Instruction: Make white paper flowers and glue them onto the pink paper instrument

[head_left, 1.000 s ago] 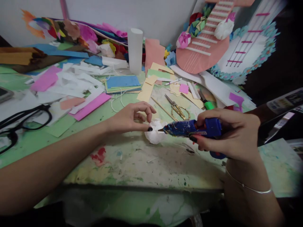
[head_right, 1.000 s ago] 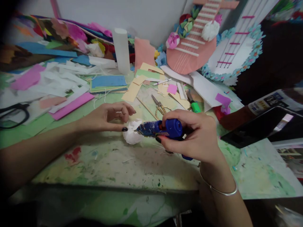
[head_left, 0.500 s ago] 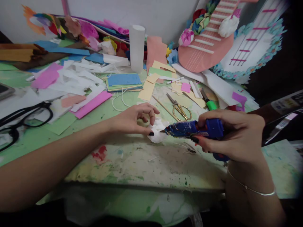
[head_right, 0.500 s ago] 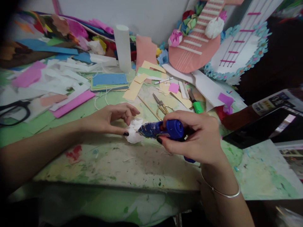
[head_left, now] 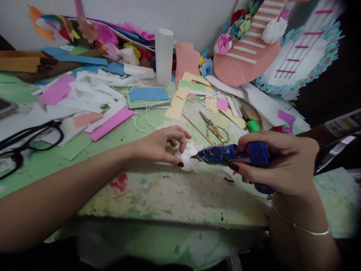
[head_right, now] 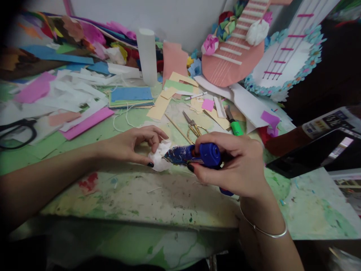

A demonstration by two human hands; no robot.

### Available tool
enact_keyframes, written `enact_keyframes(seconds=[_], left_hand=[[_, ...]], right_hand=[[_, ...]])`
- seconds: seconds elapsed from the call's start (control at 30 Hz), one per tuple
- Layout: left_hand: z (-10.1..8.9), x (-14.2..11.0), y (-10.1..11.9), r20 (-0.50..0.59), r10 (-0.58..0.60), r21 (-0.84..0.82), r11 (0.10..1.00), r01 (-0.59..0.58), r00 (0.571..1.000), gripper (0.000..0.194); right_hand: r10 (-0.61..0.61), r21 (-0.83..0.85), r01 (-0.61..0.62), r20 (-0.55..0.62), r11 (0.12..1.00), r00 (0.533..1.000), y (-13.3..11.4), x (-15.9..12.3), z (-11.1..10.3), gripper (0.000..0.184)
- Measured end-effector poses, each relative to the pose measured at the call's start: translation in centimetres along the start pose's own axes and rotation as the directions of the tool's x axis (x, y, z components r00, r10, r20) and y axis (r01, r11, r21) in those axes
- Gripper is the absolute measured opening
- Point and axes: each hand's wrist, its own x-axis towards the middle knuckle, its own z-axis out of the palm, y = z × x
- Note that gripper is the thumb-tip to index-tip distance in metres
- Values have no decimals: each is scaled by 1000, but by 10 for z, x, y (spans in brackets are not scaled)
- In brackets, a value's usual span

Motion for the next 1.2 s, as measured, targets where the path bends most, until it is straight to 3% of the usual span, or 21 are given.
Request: enact_keyframes(seconds=[0.57,1.2], left_hand=[[1,-1,0,-9,-23,5,1000,23,1000,16],[2,-1,2,-15,-17,11,1000,17,1000,17]], right_hand=[[55,39,-54,-23,998,998,2,-2,1,23],[30,27,-28,-64,999,998,0,-1,3,25]])
